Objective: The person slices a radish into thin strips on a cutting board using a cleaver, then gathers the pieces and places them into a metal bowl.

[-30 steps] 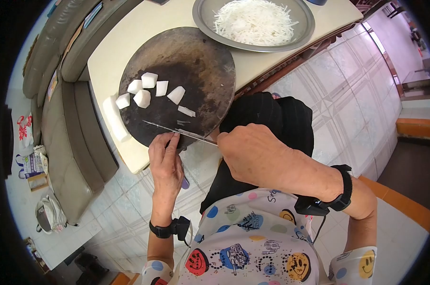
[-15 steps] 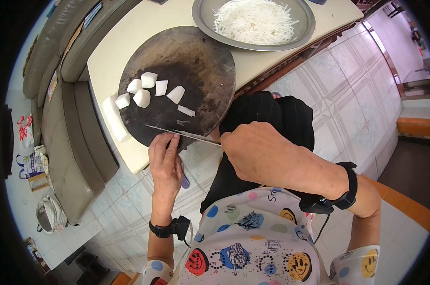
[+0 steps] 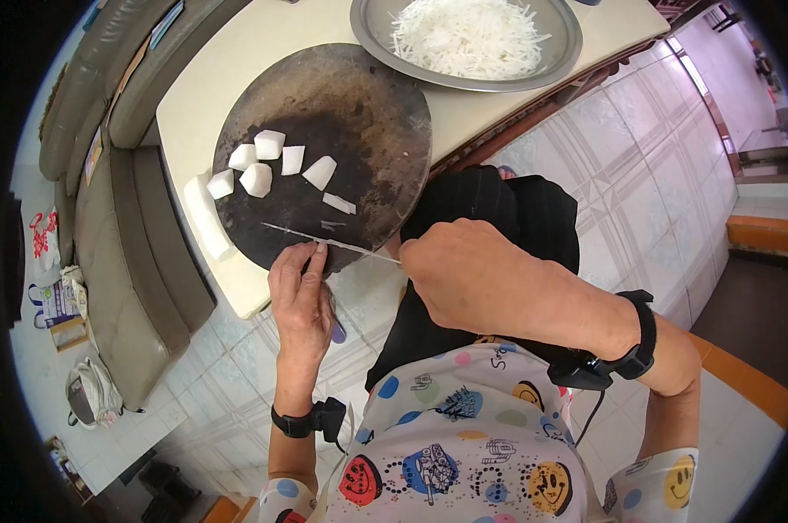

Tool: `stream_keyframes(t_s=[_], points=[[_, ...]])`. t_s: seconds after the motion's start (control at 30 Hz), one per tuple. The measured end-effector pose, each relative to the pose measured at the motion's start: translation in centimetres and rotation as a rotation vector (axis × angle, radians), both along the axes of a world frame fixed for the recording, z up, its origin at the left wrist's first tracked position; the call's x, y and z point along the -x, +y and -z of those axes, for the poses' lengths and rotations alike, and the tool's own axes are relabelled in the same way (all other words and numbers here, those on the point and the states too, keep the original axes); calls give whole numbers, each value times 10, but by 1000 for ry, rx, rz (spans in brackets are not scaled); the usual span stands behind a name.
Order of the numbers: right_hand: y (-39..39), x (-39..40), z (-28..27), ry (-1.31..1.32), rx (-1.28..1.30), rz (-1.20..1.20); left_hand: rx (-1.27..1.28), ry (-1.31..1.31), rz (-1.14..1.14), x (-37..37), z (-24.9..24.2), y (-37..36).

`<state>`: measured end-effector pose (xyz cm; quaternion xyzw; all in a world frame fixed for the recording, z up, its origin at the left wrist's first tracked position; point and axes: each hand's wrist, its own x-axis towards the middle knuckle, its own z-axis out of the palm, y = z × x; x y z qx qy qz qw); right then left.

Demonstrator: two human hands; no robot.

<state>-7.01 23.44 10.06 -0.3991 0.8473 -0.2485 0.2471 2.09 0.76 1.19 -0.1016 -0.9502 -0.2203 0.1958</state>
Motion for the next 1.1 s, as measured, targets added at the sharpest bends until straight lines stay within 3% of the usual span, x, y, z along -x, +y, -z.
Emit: stream_keyframes(t_s=[0.23, 0.63, 0.73, 0.83, 1.03, 1.1], points=[[-5, 9, 1, -52, -17, -30, -11, -2, -5, 0, -1, 1], [-41, -9, 20, 179, 174, -31, -40, -8, -22, -5, 5, -1], [-34, -8, 15, 105, 133, -16, -101, -25, -79, -3, -1, 0], [-28, -6, 9, 11, -63, 70, -261, -42, -131, 3, -9, 0], [-21, -7, 7, -79, 82, 199, -357, 22, -176, 16, -17, -8], [-20, -6, 10, -219, 168, 299, -442, -37, -300, 18, -19, -6]])
